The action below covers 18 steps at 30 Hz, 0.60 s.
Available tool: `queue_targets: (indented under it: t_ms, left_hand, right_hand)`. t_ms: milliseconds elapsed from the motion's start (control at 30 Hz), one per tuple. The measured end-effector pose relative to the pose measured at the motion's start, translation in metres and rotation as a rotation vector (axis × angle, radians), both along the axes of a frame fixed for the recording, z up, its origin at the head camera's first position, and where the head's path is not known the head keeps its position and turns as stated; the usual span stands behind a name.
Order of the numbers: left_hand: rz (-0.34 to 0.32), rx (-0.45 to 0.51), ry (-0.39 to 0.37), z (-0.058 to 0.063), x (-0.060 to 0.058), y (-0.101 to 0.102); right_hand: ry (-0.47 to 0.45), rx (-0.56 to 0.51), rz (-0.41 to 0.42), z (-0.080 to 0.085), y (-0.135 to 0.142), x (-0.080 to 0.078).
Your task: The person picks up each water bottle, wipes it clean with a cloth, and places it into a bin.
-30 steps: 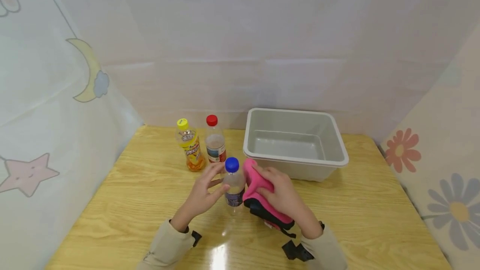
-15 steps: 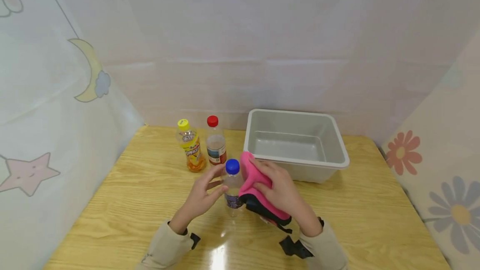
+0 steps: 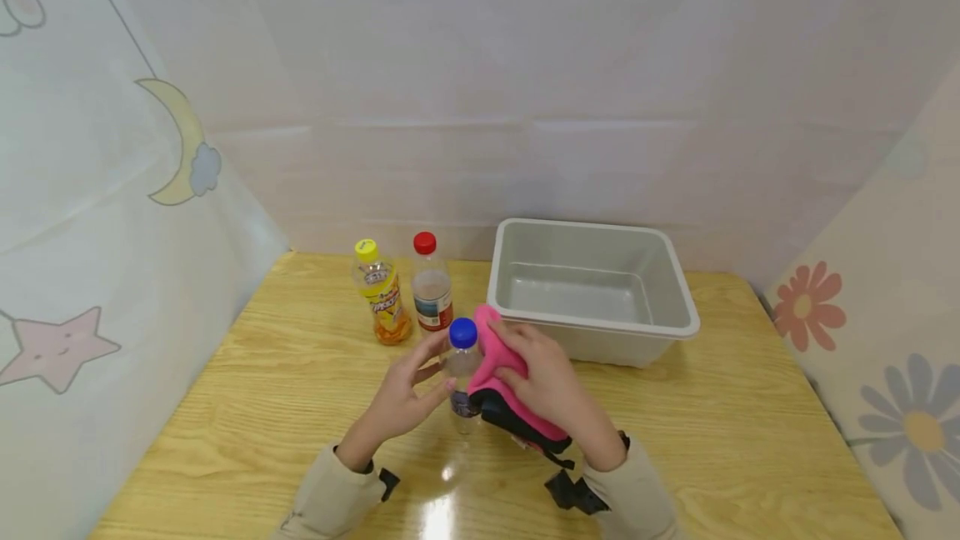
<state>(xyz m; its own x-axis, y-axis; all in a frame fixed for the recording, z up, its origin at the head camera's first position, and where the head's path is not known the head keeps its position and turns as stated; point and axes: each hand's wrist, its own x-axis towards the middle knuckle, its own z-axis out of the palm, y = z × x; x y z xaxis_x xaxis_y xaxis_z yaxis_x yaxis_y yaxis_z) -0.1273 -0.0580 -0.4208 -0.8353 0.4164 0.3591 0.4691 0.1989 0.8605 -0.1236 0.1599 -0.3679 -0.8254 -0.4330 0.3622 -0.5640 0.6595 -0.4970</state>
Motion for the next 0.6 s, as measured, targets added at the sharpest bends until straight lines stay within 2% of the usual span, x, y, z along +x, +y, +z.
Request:
queue_targets:
  t_ms: [267, 600]
  left_hand:
    - [-0.001, 0.001, -0.014, 0.002, 0.002, 0.003]
    - [0.027, 0.020, 0.045, -0.002, 0.003, 0.002]
  right_hand:
    - [-0.051, -0.004, -0.021, -0.013, 0.002, 0.000]
    - [0.003, -0.041, -0.016, -0.045, 0.001, -0.002]
